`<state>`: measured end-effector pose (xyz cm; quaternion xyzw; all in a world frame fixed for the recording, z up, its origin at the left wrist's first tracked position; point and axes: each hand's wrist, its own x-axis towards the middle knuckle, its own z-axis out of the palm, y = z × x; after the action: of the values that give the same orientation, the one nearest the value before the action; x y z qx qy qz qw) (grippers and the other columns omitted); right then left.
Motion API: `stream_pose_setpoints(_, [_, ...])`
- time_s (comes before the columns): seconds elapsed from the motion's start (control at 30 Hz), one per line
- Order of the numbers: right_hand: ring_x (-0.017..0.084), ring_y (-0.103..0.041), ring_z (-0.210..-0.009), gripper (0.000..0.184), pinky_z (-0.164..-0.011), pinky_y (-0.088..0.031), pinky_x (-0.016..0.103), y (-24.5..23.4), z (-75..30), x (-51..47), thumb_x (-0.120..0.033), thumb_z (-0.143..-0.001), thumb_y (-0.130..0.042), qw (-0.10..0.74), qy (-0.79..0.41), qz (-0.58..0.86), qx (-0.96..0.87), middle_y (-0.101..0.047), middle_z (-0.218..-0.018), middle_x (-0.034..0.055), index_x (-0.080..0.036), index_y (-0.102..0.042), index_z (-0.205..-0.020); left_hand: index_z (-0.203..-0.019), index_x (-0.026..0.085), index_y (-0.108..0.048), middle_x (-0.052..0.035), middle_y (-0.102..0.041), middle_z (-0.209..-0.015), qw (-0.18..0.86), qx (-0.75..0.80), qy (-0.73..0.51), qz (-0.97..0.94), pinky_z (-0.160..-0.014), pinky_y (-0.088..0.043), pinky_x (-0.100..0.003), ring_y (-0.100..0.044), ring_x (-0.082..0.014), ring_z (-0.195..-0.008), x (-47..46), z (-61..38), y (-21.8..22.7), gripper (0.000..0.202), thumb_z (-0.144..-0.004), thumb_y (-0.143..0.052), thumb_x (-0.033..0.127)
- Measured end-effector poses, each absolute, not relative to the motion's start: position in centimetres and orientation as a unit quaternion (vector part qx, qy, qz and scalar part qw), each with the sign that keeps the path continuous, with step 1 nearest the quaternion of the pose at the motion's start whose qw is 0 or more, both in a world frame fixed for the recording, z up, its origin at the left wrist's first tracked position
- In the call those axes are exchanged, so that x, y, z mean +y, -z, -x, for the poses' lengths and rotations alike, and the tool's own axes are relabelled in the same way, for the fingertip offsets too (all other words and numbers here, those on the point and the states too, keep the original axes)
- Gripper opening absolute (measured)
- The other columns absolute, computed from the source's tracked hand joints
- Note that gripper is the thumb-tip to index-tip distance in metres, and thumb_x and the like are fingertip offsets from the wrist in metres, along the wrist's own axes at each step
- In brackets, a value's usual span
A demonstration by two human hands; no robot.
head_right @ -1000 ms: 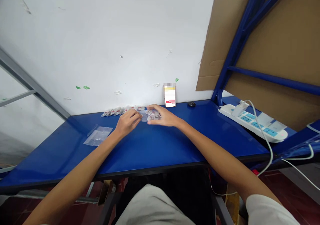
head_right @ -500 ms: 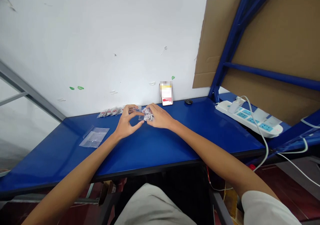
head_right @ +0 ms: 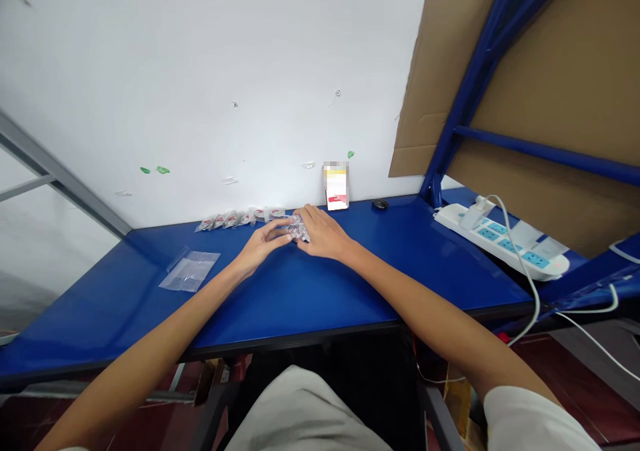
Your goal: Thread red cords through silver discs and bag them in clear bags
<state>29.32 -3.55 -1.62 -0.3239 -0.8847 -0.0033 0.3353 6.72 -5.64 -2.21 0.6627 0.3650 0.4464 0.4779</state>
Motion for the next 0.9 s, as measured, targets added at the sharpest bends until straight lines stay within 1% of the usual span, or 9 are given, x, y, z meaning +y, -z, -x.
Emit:
stream_pose_setpoints(0.07, [0.037, -0.06, -0.119, 0.052, -0.099, -0.053, 0.052, 1.7, -29.2, -3.5, -0.026, -0.088, -0.068, 0.334, 0.005, 0.323, -0.886, -0.061, -0.129, 0.0172, -0.019, -0.051, -0.136, -0.124, 0.023, -0.077, -0.0101, -0.07, -0.141, 0.458, 0.361, -0.441, -0.683, -0.118, -0.046, -0.047, -0.065, -0.0287, -0.13, -5.6, -6.8, 2.3, 0.04, -0.087, -0.085, 0.039])
stream_pose_setpoints(0.17, [0.037, -0.06, -0.12, 0.053, -0.101, -0.054, 0.054, 1.8, -29.1, -3.5, -0.026, -0.088, -0.069, 0.336, 0.01, 0.318, -0.887, -0.061, -0.129, 0.0167, -0.02, -0.049, -0.137, -0.115, 0.022, -0.079, -0.0098, -0.071, -0.136, 0.441, 0.349, -0.448, -0.695, -0.118, -0.047, -0.048, -0.065, -0.029, -0.128, -5.5, -6.7, 2.4, 0.032, -0.088, -0.084, 0.04])
stream_pose_setpoints(0.4, [0.036, -0.061, -0.121, 0.058, -0.102, -0.055, 0.053, 2.1, -29.0, -3.7, -0.025, -0.086, -0.069, 0.325, 0.017, 0.328, -0.887, -0.06, -0.13, 0.0166, -0.019, -0.048, -0.139, -0.114, 0.025, -0.083, -0.0117, -0.066, -0.14, 0.383, 0.361, -0.435, -0.731, -0.104, -0.057, -0.044, -0.061, -0.0313, -0.133, -5.5, -6.9, 2.6, 0.031, -0.091, -0.081, 0.046])
stream_pose_setpoints(0.47, [0.036, -0.061, -0.121, 0.061, -0.101, -0.056, 0.051, 2.1, -28.9, -3.8, -0.025, -0.085, -0.07, 0.32, 0.014, 0.332, -0.887, -0.059, -0.131, 0.0172, -0.019, -0.047, -0.141, -0.109, 0.025, -0.084, -0.0114, -0.067, -0.137, 0.359, 0.378, -0.427, -0.739, -0.102, -0.057, -0.043, -0.062, -0.0311, -0.131, -5.4, -7.0, 2.9, 0.027, -0.091, -0.08, 0.045])
stream_pose_setpoints(0.53, [0.036, -0.061, -0.12, 0.062, -0.1, -0.056, 0.051, 2.1, -28.9, -3.9, -0.027, -0.086, -0.071, 0.316, 0.014, 0.334, -0.888, -0.059, -0.131, 0.0174, -0.018, -0.046, -0.142, -0.101, 0.024, -0.085, -0.0104, -0.069, -0.129, 0.341, 0.387, -0.427, -0.743, -0.106, -0.054, -0.044, -0.065, -0.0297, -0.126, -5.4, -7.2, 3.1, 0.022, -0.092, -0.079, 0.043])
stream_pose_setpoints(0.6, [0.036, -0.061, -0.118, 0.064, -0.1, -0.055, 0.052, 2.1, -28.8, -4.0, -0.029, -0.085, -0.073, 0.31, 0.017, 0.336, -0.889, -0.06, -0.131, 0.0175, -0.018, -0.046, -0.142, -0.095, 0.023, -0.085, -0.0094, -0.072, -0.122, 0.354, 0.379, -0.433, -0.737, -0.111, -0.05, -0.045, -0.066, -0.0286, -0.121, -5.5, -7.3, 3.2, 0.02, -0.094, -0.077, 0.042])
stream_pose_setpoints(0.7, [0.037, -0.061, -0.117, 0.062, -0.1, -0.053, 0.051, 2.0, -28.6, -4.0, -0.031, -0.084, -0.075, 0.302, 0.022, 0.347, -0.888, -0.06, -0.131, 0.0178, -0.018, -0.048, -0.139, -0.101, 0.022, -0.085, -0.0092, -0.072, -0.129, 0.415, 0.351, -0.424, -0.724, -0.111, -0.049, -0.043, -0.065, -0.0287, -0.124, -5.8, -7.2, 2.7, 0.024, -0.097, -0.072, 0.042])
stream_pose_setpoints(0.8, [0.036, -0.061, -0.114, 0.052, -0.097, -0.051, 0.048, 1.9, -28.6, -4.1, -0.03, -0.085, -0.074, 0.3, 0.022, 0.361, -0.883, -0.063, -0.127, 0.0173, -0.018, -0.051, -0.13, -0.111, 0.023, -0.085, -0.0084, -0.067, -0.142, 0.454, 0.329, -0.39, -0.73, -0.103, -0.053, -0.037, -0.064, -0.0282, -0.127, -6.0, -7.0, 2.1, 0.033, -0.103, -0.06, 0.041])
stream_pose_setpoints(0.9, [0.033, -0.061, -0.109, 0.043, -0.093, -0.049, 0.044, 1.8, -28.7, -4.0, -0.028, -0.085, -0.072, 0.304, 0.017, 0.362, -0.881, -0.065, -0.121, 0.0152, -0.019, -0.052, -0.122, -0.116, 0.022, -0.085, -0.008, -0.07, -0.139, 0.444, 0.328, -0.376, -0.744, -0.097, -0.053, -0.036, -0.065, -0.0275, -0.123, -5.9, -6.7, 1.9, 0.038, -0.105, -0.051, 0.036])
